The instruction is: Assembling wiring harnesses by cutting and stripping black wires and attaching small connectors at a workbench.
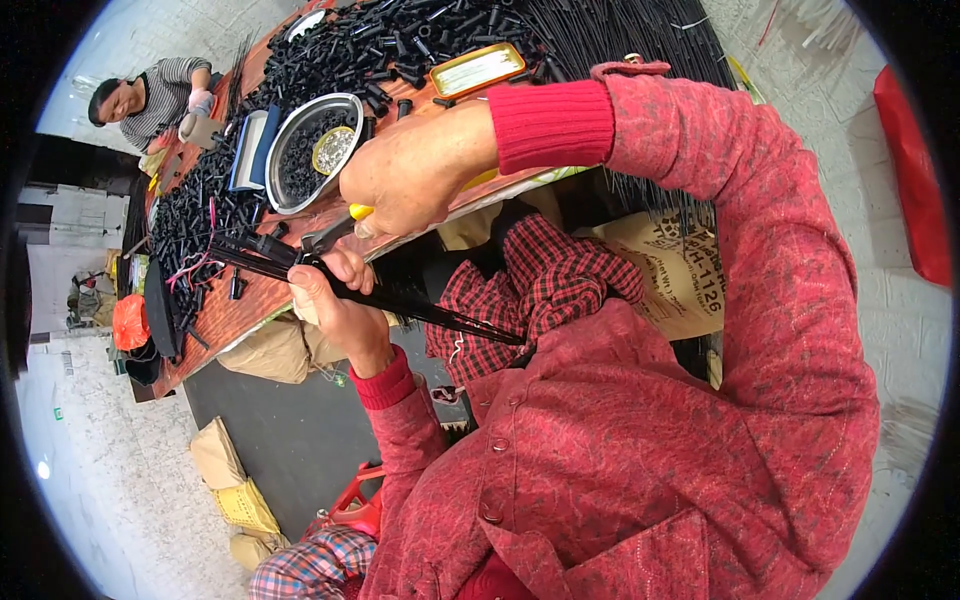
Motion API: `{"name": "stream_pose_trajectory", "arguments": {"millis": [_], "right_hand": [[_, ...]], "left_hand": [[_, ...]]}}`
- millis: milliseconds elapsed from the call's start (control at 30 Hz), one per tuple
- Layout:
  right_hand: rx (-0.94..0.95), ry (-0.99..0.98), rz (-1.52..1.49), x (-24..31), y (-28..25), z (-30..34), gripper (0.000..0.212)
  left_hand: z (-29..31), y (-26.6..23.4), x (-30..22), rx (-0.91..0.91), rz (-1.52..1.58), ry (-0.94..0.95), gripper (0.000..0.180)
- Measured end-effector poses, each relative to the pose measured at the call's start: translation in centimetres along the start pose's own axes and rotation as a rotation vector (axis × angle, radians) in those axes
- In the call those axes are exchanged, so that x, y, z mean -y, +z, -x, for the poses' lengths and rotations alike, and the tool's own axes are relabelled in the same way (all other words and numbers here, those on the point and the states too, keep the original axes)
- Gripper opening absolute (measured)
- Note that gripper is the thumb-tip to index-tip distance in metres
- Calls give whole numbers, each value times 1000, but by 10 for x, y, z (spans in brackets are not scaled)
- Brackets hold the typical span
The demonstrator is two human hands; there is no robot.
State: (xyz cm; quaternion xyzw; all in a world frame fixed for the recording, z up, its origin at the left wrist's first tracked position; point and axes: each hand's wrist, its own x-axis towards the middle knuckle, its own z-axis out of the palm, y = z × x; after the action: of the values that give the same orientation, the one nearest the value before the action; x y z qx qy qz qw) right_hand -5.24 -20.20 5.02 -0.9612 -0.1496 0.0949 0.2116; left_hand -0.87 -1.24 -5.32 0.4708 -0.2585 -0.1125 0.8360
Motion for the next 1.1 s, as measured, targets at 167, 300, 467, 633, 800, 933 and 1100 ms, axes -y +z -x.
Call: {"name": "stream_pose_trajectory", "arguments": {"millis": [167,300,467,633,800,933,1100], "right_hand": [[-10,44,-7,3,1,4,35],[32,70,26,10,-4,2,31],[35,76,19,9,2,-3,30],[62,95,-55,4,9,-8,30],[263,196,-648,5,6,-5,35],[261,213,-716,8,6,0,35],[255,207,-713,6,8,2,37]], "left_hand": [[0,2,5,-54,-10,-22,46],[1,-3,6,-28,-3,-7,45],[2,2,7,-109,-39,21,43],[1,2,7,-94,-55,12,41],[-3,-15,6,5,80,-53,45],[-5,-17,3,35,197,-124,53],[-5,-14,4,30,216,-146,56]]}}
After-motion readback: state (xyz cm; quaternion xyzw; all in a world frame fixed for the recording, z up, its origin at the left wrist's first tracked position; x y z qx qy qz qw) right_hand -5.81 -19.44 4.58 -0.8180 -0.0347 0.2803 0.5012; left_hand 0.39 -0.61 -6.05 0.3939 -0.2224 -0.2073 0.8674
